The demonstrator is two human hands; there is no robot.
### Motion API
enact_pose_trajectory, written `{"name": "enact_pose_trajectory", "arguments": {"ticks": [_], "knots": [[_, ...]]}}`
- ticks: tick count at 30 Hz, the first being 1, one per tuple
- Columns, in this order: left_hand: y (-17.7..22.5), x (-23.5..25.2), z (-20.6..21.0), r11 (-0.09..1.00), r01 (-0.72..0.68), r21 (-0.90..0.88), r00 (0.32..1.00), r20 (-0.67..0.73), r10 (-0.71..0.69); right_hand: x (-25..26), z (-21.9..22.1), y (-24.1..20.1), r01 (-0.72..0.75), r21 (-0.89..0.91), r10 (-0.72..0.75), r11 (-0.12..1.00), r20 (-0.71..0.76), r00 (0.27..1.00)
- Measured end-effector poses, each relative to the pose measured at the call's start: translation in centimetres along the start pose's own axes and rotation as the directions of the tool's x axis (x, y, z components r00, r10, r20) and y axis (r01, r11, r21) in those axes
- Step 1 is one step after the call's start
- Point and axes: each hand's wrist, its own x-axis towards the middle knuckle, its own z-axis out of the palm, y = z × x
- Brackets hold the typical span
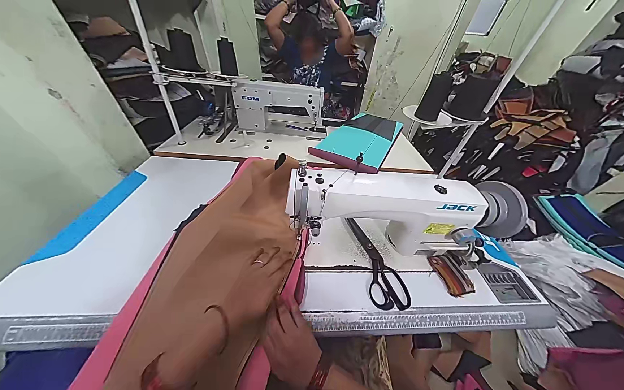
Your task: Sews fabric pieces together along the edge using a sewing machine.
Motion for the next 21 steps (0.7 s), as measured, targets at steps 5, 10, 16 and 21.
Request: {"name": "enact_pose_trajectory", "arguments": {"ticks": [5, 10, 16, 21], "knots": [[0.5, 2.1, 1.5, 0.997, 0.015, 0.071, 0.998, 0.067, -0.02, -0.4, -2.1, 1.4, -0.076, 0.086, 0.079, 0.993, -0.039, 0.996], [1.4, 2.5, 0.8, 0.995, 0.078, 0.061, 0.976, 0.198, -0.089, -0.9, -2.2, 1.4, -0.087, 0.086, 0.09, 0.993, -0.041, 0.995], [1.9, 3.5, 0.0, 0.99, 0.117, 0.073, 0.961, 0.243, -0.131, -0.7, -2.4, 2.3, -0.155, 0.08, 0.156, 0.985, -0.005, 0.988], [1.5, 4.6, 0.9, 0.986, 0.158, 0.045, 0.975, 0.151, -0.163, -0.6, -1.9, 3.4, -0.233, 0.122, 0.229, 0.965, 0.045, 0.972]]}}
